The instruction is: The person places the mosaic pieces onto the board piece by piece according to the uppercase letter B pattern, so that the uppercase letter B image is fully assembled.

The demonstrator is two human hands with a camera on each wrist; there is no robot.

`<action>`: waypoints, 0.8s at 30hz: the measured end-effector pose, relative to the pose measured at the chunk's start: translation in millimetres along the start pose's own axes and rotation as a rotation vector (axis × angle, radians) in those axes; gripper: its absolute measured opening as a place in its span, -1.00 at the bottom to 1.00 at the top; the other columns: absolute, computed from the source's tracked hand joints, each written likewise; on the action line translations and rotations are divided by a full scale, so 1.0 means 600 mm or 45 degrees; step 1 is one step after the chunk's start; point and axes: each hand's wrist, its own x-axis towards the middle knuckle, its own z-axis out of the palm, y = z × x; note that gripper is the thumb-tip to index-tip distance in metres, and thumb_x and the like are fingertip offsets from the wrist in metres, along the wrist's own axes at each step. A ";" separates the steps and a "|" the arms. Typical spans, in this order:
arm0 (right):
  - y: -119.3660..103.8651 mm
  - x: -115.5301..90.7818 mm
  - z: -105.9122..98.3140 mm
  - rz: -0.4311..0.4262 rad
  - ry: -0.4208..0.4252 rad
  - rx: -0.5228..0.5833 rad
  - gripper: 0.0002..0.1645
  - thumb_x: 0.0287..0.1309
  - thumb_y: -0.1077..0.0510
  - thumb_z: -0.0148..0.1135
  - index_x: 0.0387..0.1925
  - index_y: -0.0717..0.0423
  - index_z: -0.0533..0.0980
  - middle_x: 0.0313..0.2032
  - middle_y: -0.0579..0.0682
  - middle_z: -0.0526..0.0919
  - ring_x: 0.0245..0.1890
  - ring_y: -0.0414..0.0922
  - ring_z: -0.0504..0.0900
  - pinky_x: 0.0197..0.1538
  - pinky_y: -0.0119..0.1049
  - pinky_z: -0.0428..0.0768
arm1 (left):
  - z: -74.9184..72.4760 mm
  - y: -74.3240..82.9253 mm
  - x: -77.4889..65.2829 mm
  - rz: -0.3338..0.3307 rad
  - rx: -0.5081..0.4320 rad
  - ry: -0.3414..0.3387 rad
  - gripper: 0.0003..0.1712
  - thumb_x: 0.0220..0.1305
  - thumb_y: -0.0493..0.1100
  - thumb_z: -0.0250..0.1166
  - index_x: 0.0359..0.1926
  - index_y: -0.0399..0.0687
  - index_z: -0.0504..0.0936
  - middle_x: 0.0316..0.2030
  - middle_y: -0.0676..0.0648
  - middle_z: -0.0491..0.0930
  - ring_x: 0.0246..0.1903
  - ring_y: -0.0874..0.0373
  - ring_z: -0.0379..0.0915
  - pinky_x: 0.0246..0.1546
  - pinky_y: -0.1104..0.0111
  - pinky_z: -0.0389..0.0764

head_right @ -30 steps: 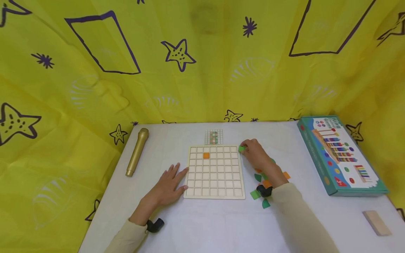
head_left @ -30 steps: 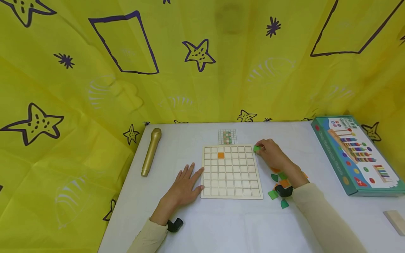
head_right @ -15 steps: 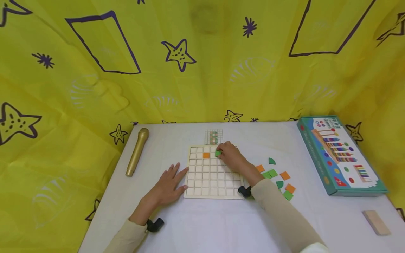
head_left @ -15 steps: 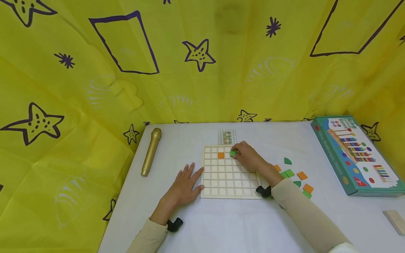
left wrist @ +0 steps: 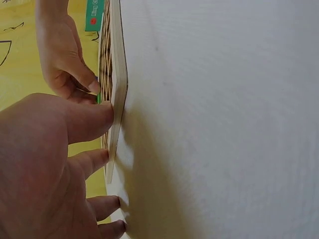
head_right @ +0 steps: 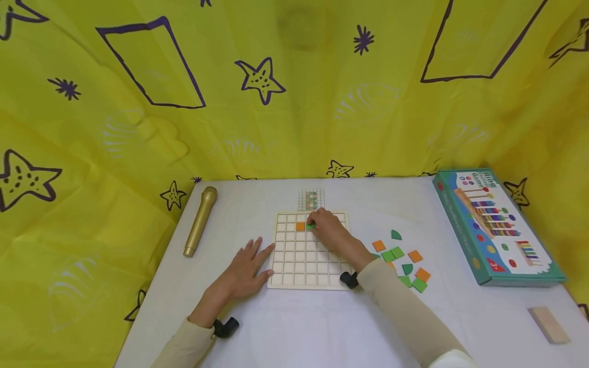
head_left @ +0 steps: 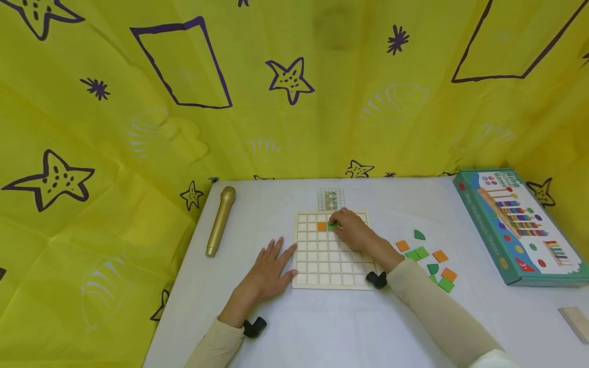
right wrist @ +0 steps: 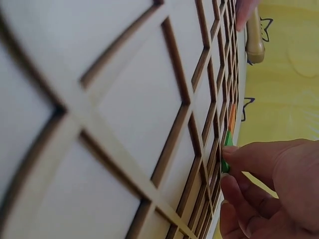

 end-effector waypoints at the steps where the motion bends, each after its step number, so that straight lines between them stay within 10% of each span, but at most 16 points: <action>1: 0.000 -0.001 0.000 -0.005 0.002 -0.012 -0.82 0.47 0.33 0.22 0.03 0.26 0.59 -0.01 0.16 0.58 0.06 0.10 0.59 0.20 0.04 0.61 | 0.000 0.000 0.000 -0.001 0.000 -0.001 -0.25 0.61 0.17 0.08 0.67 0.14 0.16 0.67 -0.30 -0.07 0.66 -0.31 -0.20 0.61 -0.19 -0.03; 14: 0.012 -0.013 -0.018 0.032 -0.012 -0.064 -0.73 0.48 0.23 0.26 0.13 0.18 0.63 0.13 0.18 0.53 0.18 0.17 0.50 0.26 0.16 0.52 | 0.002 -0.002 0.002 0.005 -0.003 -0.004 -0.24 0.61 0.19 0.07 0.68 0.13 0.15 0.67 -0.31 -0.07 0.66 -0.31 -0.22 0.61 -0.19 -0.03; 24: 0.077 -0.079 -0.115 0.238 0.031 -0.028 -0.60 0.51 0.22 0.22 0.28 0.28 0.52 0.18 0.33 0.49 0.20 0.27 0.50 0.30 0.25 0.50 | -0.001 -0.003 0.000 0.012 -0.025 0.001 -0.24 0.61 0.18 0.08 0.67 0.12 0.17 0.66 -0.32 -0.06 0.65 -0.33 -0.21 0.61 -0.20 -0.04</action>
